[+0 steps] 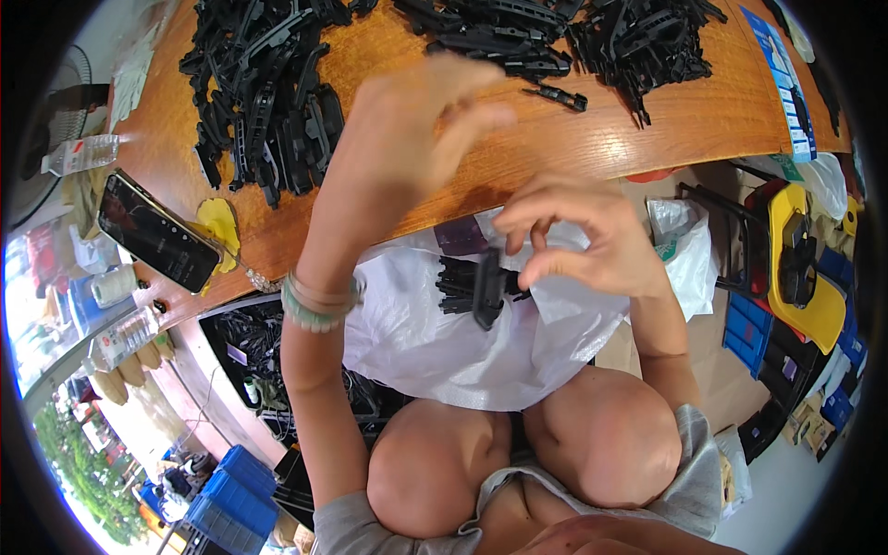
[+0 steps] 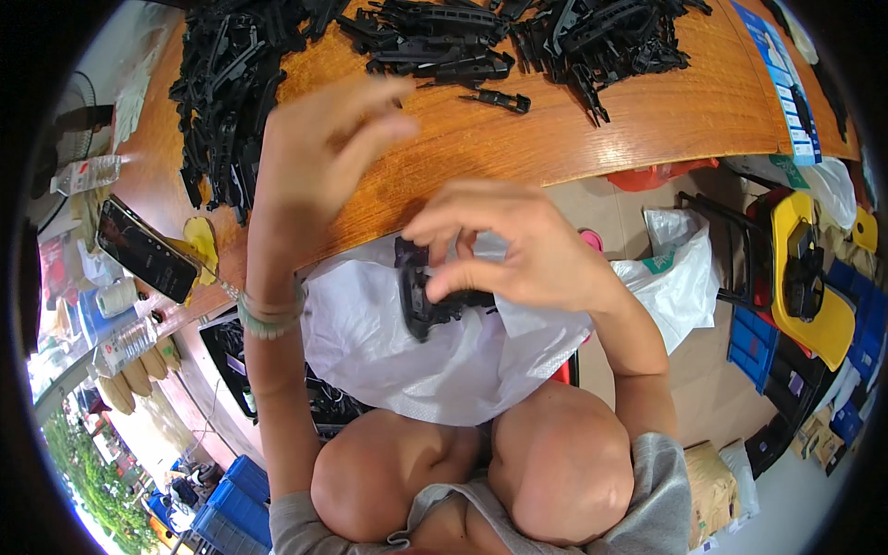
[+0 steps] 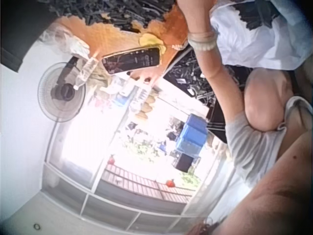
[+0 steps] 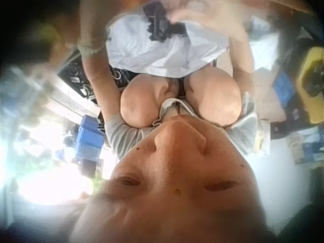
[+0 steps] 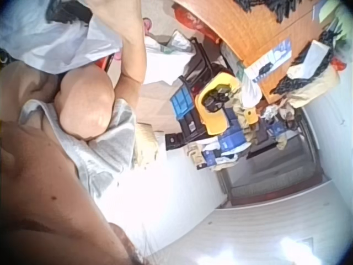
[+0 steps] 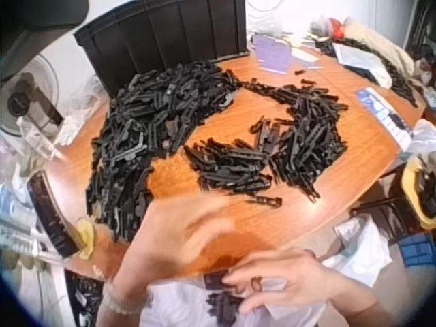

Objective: The person assembles small black plastic components by snapping them together and then places the assembled units into a white plastic bag.

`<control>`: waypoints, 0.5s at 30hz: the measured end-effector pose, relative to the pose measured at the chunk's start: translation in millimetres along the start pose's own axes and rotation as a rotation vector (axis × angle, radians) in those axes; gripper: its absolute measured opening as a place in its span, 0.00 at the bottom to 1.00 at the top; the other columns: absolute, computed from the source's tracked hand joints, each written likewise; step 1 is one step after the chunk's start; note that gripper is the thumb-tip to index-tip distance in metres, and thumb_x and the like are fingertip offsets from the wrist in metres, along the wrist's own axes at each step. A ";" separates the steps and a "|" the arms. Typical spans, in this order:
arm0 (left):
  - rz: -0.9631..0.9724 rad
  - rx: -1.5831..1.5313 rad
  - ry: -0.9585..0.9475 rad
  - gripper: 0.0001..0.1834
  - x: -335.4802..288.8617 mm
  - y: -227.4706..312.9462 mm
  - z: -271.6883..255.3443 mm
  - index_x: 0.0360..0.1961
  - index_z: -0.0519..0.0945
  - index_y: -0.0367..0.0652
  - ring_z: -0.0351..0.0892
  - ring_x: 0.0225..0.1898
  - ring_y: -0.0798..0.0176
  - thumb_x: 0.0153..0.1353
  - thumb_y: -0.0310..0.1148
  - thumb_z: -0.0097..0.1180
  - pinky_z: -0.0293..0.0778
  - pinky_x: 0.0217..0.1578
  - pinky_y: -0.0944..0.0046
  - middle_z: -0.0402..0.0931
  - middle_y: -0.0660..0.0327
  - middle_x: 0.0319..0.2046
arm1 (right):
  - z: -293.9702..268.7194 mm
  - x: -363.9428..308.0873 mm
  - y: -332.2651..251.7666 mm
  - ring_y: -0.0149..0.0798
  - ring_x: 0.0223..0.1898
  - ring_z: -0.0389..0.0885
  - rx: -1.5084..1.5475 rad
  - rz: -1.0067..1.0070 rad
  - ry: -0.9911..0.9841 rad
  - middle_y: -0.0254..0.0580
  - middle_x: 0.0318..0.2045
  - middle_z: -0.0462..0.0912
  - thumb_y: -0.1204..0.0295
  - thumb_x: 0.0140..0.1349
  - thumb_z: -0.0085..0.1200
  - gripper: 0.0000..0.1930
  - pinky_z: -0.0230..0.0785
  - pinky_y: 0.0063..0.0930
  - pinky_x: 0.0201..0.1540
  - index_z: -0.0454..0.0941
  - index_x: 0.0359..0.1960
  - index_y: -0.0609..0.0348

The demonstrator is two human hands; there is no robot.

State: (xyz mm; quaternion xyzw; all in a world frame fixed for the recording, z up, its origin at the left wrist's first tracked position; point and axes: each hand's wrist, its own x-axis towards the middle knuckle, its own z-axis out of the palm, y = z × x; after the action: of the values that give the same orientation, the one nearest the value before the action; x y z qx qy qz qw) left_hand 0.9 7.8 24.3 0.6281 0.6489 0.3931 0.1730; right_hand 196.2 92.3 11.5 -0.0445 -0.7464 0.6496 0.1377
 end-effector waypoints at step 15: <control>0.027 0.385 0.301 0.09 16.3 -16.9 9.4 0.37 0.77 0.37 0.74 0.27 0.69 0.53 0.23 0.60 0.69 0.27 0.73 0.76 0.59 0.32 | -24.1 22.5 25.9 0.37 0.29 0.75 -0.887 -0.038 0.521 0.36 0.30 0.76 0.78 0.49 0.61 0.08 0.68 0.28 0.30 0.78 0.32 0.61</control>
State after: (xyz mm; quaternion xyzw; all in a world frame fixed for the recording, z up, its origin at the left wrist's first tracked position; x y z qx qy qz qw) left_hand -6.3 27.7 10.5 0.5923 0.7220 0.3534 -0.0539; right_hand 178.1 124.8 -7.7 -0.2452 -0.8918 0.2353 0.2988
